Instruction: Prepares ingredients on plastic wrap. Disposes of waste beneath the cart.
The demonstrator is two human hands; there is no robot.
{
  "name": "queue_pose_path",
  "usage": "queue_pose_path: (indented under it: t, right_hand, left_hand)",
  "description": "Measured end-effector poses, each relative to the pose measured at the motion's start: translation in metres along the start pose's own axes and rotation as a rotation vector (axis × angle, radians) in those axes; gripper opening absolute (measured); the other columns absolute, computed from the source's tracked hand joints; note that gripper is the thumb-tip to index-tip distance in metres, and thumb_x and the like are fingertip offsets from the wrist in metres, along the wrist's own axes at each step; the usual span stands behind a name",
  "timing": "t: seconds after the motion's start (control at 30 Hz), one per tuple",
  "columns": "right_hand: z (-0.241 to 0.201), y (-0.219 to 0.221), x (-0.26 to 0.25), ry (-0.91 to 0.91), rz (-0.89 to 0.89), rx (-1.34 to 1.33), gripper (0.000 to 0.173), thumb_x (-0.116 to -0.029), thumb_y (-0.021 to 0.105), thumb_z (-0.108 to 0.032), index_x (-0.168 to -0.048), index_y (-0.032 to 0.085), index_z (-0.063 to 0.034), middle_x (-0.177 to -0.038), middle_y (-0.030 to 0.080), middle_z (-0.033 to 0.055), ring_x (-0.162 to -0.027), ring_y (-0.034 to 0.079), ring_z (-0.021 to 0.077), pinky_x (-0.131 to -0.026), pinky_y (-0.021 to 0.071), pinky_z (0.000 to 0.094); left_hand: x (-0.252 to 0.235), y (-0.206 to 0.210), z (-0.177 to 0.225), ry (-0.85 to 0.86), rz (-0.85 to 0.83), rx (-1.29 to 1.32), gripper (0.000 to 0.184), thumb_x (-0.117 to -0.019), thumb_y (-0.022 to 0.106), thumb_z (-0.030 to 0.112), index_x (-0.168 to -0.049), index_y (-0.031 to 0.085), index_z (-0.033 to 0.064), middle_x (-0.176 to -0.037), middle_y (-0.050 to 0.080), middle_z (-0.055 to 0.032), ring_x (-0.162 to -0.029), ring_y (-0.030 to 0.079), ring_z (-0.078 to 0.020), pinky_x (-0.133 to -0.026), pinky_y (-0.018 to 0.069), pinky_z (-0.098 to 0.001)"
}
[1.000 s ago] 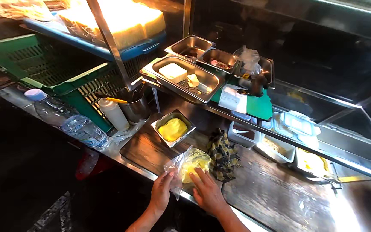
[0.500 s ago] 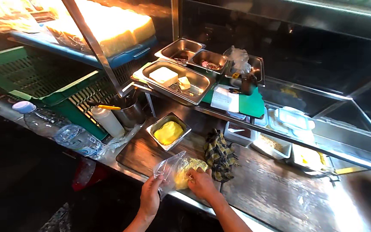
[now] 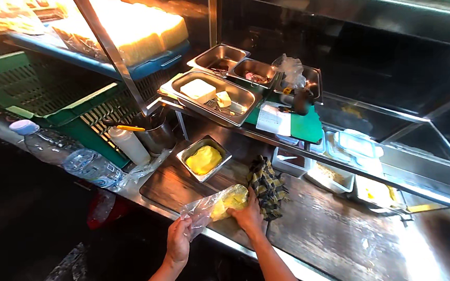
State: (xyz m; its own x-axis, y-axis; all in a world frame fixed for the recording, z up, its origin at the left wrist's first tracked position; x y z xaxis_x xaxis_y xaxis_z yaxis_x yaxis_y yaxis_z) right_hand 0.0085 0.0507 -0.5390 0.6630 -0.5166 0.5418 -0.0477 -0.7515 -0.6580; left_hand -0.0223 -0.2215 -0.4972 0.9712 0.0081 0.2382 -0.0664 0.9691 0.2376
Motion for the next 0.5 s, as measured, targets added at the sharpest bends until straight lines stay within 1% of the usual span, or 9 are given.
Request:
queue_pose_path:
  t: [0.07,0.1,0.13,0.2,0.23,0.3,0.4,0.43,0.5]
  right_hand:
    - [-0.002,0.007,-0.010,0.002,-0.050,-0.057,0.132,-0.0599,0.091,-0.053,-0.165,0.016,-0.0231,-0.152,0.051,0.0138,-0.138,0.050,0.0346,-0.108,0.0380,0.0679]
    - [-0.002,0.010,-0.015,0.007,-0.079,-0.074,0.128,-0.0608,0.091,-0.051,-0.164,0.021,-0.0205,-0.149,0.054,0.0148,-0.136,0.051,0.0349,-0.109,0.0368,0.0683]
    - [-0.004,0.012,-0.016,0.011,-0.100,-0.053,0.117,-0.0632,0.090,-0.050,-0.160,0.031,-0.0193,-0.146,0.056,0.0141,-0.136,0.051,0.0340,-0.109,0.0360,0.0677]
    - [-0.016,0.010,-0.013,-0.025,-0.091,0.091,0.082,-0.0698,0.083,-0.049,-0.144,0.058,-0.0246,-0.148,0.054,0.0081,-0.141,0.045,0.0292,-0.108,0.0362,0.0646]
    - [-0.025,0.010,-0.010,-0.068,-0.075,0.166,0.070,-0.0742,0.079,-0.048,-0.140,0.062,-0.0287,-0.149,0.051,0.0068,-0.143,0.041,0.0286,-0.108,0.0368,0.0625]
    - [-0.042,0.013,0.000,-0.212,-0.042,0.247,0.058,-0.0825,0.072,-0.043,-0.139,0.063,-0.0324,-0.151,0.048,0.0093,-0.142,0.040,0.0315,-0.106,0.0390,0.0590]
    - [-0.053,0.028,0.014,-0.501,-0.023,0.226,0.044,-0.0893,0.066,-0.034,-0.133,0.068,-0.0314,-0.149,0.053,0.0084,-0.140,0.044,0.0325,-0.108,0.0392,0.0585]
    - [-0.057,0.032,0.021,-0.630,0.011,0.231,0.038,-0.0908,0.064,-0.031,-0.128,0.071,-0.0300,-0.147,0.057,0.0064,-0.138,0.048,0.0318,-0.106,0.0406,0.0590]
    - [-0.064,0.036,0.044,-0.933,0.163,0.277,0.027,-0.0917,0.064,-0.023,-0.116,0.075,-0.0261,-0.139,0.065,0.0048,-0.129,0.059,0.0302,-0.097,0.0493,0.0583]
  left_hand:
    - [-0.003,-0.003,0.001,-0.011,0.012,0.007,0.030,-0.0962,0.035,0.015,-0.097,0.060,-0.0012,-0.093,0.077,-0.0175,-0.087,0.077,-0.0275,-0.078,0.0641,-0.0414]
    - [-0.004,-0.004,0.002,-0.023,0.019,0.011,0.030,-0.0970,0.034,0.016,-0.098,0.059,-0.0017,-0.092,0.077,-0.0179,-0.086,0.077,-0.0281,-0.077,0.0644,-0.0416]
    - [-0.005,-0.005,0.002,-0.034,0.029,0.017,0.030,-0.0980,0.034,0.016,-0.100,0.058,-0.0023,-0.091,0.077,-0.0185,-0.084,0.077,-0.0287,-0.076,0.0648,-0.0421]
    - [-0.009,-0.007,0.000,-0.066,0.036,0.038,0.032,-0.0999,0.032,0.016,-0.103,0.057,-0.0046,-0.092,0.076,-0.0220,-0.083,0.077,-0.0320,-0.076,0.0650,-0.0446]
    - [-0.011,-0.008,-0.001,-0.084,0.035,0.050,0.033,-0.1008,0.031,0.017,-0.104,0.056,-0.0055,-0.094,0.076,-0.0238,-0.083,0.077,-0.0338,-0.076,0.0650,-0.0456]
    - [-0.012,-0.012,-0.003,-0.119,0.057,0.063,0.034,-0.1021,0.031,0.017,-0.105,0.055,-0.0060,-0.098,0.075,-0.0249,-0.083,0.077,-0.0340,-0.073,0.0647,-0.0445]
    - [-0.012,-0.016,-0.004,-0.146,0.099,0.055,0.037,-0.1047,0.029,0.018,-0.104,0.058,-0.0047,-0.100,0.076,-0.0225,-0.083,0.077,-0.0287,-0.068,0.0628,-0.0373]
    - [-0.013,-0.016,-0.004,-0.139,0.109,0.055,0.037,-0.1053,0.029,0.018,-0.105,0.058,-0.0043,-0.100,0.076,-0.0215,-0.083,0.077,-0.0278,-0.068,0.0628,-0.0368]
    - [-0.013,-0.018,-0.002,-0.133,0.142,0.064,0.036,-0.1048,0.029,0.017,-0.106,0.059,-0.0036,-0.095,0.076,-0.0186,-0.083,0.076,-0.0272,-0.070,0.0631,-0.0394]
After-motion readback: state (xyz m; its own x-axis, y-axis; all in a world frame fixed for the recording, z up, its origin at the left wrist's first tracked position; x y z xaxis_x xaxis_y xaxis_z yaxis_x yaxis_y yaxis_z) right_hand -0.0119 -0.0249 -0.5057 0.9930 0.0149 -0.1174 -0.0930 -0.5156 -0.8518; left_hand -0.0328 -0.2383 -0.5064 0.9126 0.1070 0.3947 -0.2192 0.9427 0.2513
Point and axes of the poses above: each hand's wrist, its own x-axis away from the middle knuckle, its own y-axis out of the palm, z = x × y, the point moved 10 cm from there along -x, towards the middle knuckle
